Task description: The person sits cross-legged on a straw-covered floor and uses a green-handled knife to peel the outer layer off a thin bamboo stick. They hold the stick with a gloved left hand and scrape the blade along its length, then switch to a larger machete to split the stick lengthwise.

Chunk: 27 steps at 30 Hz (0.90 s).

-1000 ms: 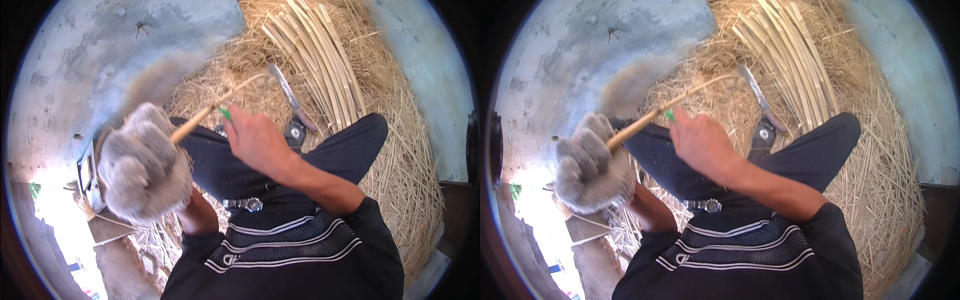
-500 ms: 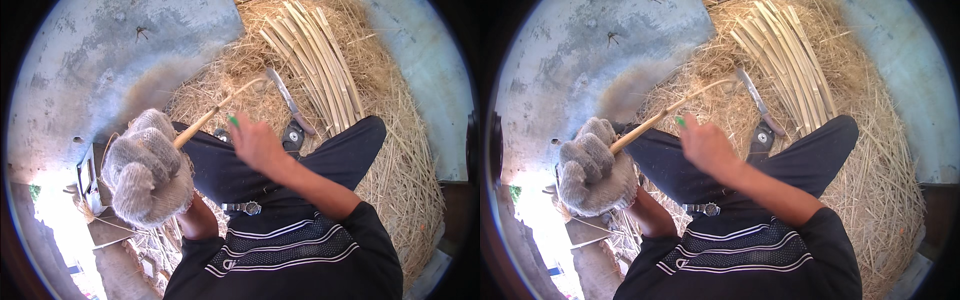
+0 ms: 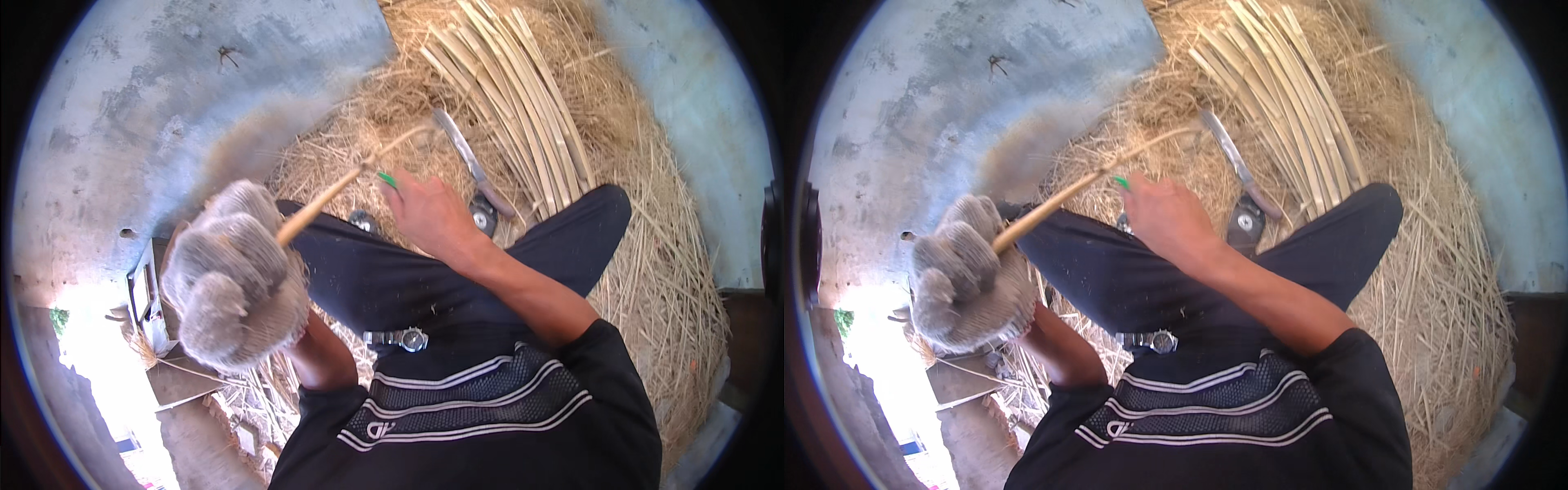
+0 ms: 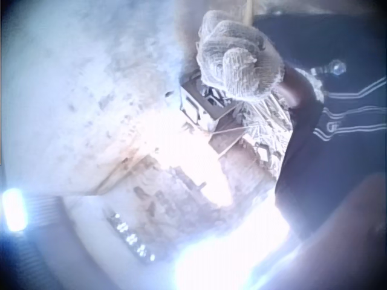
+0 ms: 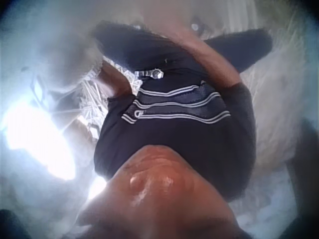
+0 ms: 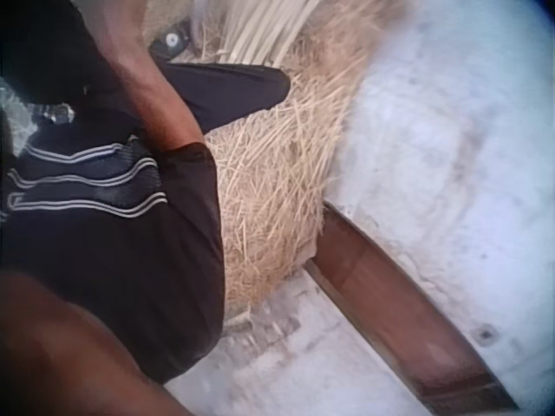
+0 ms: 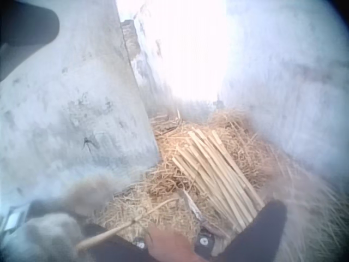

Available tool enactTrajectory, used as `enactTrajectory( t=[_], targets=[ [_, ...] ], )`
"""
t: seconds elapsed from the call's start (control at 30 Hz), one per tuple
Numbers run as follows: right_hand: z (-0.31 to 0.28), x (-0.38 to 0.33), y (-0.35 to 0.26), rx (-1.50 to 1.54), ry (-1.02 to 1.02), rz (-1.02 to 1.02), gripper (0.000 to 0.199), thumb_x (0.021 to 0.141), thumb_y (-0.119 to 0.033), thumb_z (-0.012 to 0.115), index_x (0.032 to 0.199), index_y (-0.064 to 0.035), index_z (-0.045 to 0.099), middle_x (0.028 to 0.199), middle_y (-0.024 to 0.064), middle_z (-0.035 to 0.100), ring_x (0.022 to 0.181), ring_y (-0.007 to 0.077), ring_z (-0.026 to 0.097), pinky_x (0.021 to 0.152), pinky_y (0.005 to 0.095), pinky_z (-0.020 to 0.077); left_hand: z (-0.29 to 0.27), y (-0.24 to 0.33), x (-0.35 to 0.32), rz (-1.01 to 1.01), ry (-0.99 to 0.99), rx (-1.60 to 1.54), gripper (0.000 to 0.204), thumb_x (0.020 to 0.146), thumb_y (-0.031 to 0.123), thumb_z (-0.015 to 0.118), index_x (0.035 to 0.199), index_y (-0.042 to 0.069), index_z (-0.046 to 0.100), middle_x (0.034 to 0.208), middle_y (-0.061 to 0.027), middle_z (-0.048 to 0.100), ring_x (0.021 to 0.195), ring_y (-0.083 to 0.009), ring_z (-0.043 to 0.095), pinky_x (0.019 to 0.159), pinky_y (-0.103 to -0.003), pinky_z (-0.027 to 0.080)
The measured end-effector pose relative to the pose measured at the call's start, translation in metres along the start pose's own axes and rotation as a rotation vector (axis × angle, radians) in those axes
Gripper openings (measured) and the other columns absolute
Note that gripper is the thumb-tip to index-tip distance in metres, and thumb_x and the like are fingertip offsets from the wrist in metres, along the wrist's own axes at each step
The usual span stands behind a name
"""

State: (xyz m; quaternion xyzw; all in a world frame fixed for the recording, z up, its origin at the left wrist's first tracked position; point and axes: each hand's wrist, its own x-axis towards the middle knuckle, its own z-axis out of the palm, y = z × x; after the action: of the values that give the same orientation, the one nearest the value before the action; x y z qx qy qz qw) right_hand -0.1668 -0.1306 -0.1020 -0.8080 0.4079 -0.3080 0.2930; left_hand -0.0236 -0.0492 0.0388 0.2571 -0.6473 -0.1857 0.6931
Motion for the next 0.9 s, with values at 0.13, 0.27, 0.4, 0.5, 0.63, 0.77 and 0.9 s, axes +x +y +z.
enactTrajectory(
  t=[0.13, 0.27, 0.4, 0.5, 0.63, 0.77, 0.9],
  targets=[
    [0.002, -0.01, -0.027, 0.136, 0.045, -0.033, 0.029, 0.102, -0.03, 0.052, 0.095, -0.0023, 0.058, 0.059, 0.0234, 0.06, 0.056, 0.0442, 0.063, 0.052, 0.053, 0.0511, 0.007, -0.005, 0.001, 0.016, 0.093, -0.002, 0.026, 0.076, 0.022, 0.055, 0.055, 0.018, 0.04, 0.044, 0.0012, 0.039, 0.043, -0.0119, 0.024, 0.047, -0.031, 0.023],
    [0.019, 0.02, 0.046, -0.107, 0.055, 0.042, 0.03, 0.102, -0.031, 0.051, 0.098, -0.0014, 0.056, 0.058, 0.0234, 0.059, 0.058, 0.0454, 0.063, 0.053, 0.0527, 0.0502, 0.007, 0.0, 0.008, 0.026, -0.01, 0.026, 0.029, 0.08, 0.024, 0.057, 0.056, 0.018, 0.042, 0.045, 0.0017, 0.042, 0.042, -0.0116, 0.028, 0.046, -0.031, 0.025],
    [-0.01, 0.006, -0.014, 0.16, -0.164, 0.126, 0.029, 0.103, -0.03, 0.048, 0.107, -0.0015, 0.055, 0.06, 0.0231, 0.061, 0.062, 0.047, 0.064, 0.055, 0.0523, 0.0516, -0.011, 0.008, 0.012, 0.065, -0.209, -0.004, 0.032, 0.084, 0.027, 0.06, 0.056, 0.017, 0.046, 0.047, 0.0026, 0.046, 0.042, -0.0117, 0.032, 0.046, -0.031, 0.026],
    [-0.04, -0.019, -0.053, 0.344, -0.079, -0.105, 0.026, 0.101, -0.028, 0.05, 0.107, -0.0023, 0.054, 0.06, 0.0224, 0.06, 0.059, 0.0442, 0.064, 0.054, 0.0505, 0.0513, -0.01, -0.007, 0.01, 0.084, -0.352, -0.033, 0.033, 0.086, 0.026, 0.06, 0.057, 0.015, 0.049, 0.049, 0.0001, 0.048, 0.042, -0.015, 0.037, 0.045, -0.032, 0.028],
    [-0.031, -0.024, -0.054, 0.216, -0.007, -0.165, 0.02, 0.099, -0.022, 0.054, 0.101, -0.0018, 0.053, 0.059, 0.0228, 0.059, 0.056, 0.0424, 0.063, 0.051, 0.0511, 0.0486, -0.017, -0.003, 0.011, 0.034, -0.304, -0.001, 0.035, 0.082, 0.03, 0.065, 0.055, 0.014, 0.048, 0.048, -0.0012, 0.047, 0.041, -0.0171, 0.039, 0.045, -0.034, 0.03],
    [-0.021, -0.013, -0.02, 0.032, -0.044, -0.024, 0.017, 0.097, -0.018, 0.057, 0.094, -0.0013, 0.055, 0.058, 0.0209, 0.058, 0.054, 0.0416, 0.062, 0.05, 0.0497, 0.0481, -0.023, -0.006, 0.013, 0.035, -0.408, -0.024, 0.041, 0.079, 0.035, 0.067, 0.052, 0.013, 0.047, 0.047, -0.002, 0.047, 0.041, -0.0192, 0.042, 0.046, -0.036, 0.034],
    [-0.027, -0.024, -0.051, 0.197, 0.013, -0.238, 0.016, 0.096, -0.017, 0.059, 0.093, -0.0017, 0.055, 0.055, 0.0197, 0.056, 0.052, 0.0405, 0.061, 0.048, 0.0479, 0.0475, -0.009, -0.007, -0.006, 0.196, -0.16, 0.244, 0.047, 0.082, 0.042, 0.067, 0.052, 0.012, 0.047, 0.047, -0.0024, 0.048, 0.039, -0.0195, 0.042, 0.045, -0.037, 0.036]
  ],
)
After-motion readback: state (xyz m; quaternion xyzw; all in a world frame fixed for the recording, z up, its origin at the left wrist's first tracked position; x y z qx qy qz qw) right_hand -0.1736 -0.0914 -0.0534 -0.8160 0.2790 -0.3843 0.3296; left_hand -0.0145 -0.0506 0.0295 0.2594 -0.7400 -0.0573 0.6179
